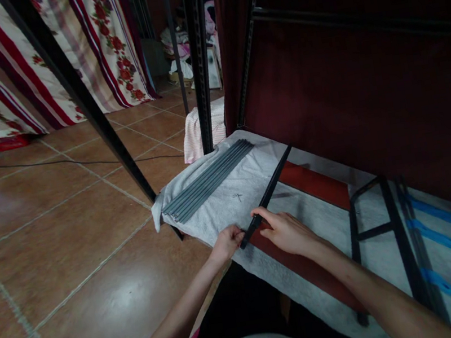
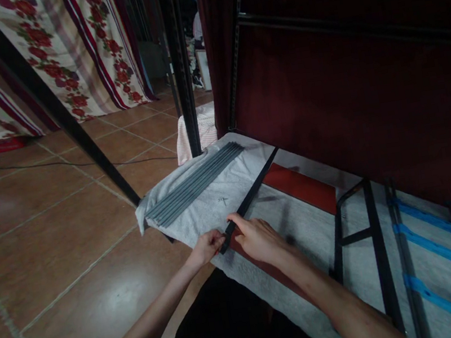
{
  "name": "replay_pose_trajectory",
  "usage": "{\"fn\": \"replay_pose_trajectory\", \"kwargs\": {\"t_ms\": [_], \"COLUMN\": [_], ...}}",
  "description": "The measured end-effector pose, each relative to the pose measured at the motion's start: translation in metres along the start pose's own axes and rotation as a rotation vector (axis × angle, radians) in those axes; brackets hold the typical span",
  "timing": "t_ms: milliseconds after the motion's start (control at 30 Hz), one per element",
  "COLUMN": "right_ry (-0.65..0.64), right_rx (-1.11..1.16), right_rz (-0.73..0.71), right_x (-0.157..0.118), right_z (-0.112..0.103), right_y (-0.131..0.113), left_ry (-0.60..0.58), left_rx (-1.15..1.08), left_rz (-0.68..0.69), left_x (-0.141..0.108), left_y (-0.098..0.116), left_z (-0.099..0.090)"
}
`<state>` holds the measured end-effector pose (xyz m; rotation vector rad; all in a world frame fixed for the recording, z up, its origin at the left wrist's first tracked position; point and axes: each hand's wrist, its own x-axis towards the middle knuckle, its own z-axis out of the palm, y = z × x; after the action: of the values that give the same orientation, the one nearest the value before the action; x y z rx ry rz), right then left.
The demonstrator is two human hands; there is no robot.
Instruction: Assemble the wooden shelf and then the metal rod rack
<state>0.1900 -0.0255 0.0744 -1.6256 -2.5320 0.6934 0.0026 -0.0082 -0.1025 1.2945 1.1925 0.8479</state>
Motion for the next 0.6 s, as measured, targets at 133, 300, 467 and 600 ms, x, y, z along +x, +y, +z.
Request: {"fn": "replay_pose_trajectory", "kwargs": {"t_ms": [133,300,467,600], "right_ry": [0.014,0.006,0.008,0.0], "right_rx": [0.017,0.015,0.031,0.035], "right_rz": [0.004,0.01,0.012,0.02], "right_x": [-0.0005,-0.0011,-0.0013,-0.0011], "right_z": [-0.0017,-0.0028,-0.0027,-0.004], "right_y": [-0.001,-0.0016,-0.0021,-0.0028], "left_ry": [-0.013,-0.036,-0.003,-0.03], "left_rx": [-0.016,0.016,0.072,0.034], "left_rz": [0.063,0.02,0.048,0.081], "left_x": [-0.0025,-0.0009,0.0012,-0.0022], "left_y": [0.0032,0.0048,0.0022,0.0021], "left_z": [0.0024,0.0001,0.0014,0.0032]}}
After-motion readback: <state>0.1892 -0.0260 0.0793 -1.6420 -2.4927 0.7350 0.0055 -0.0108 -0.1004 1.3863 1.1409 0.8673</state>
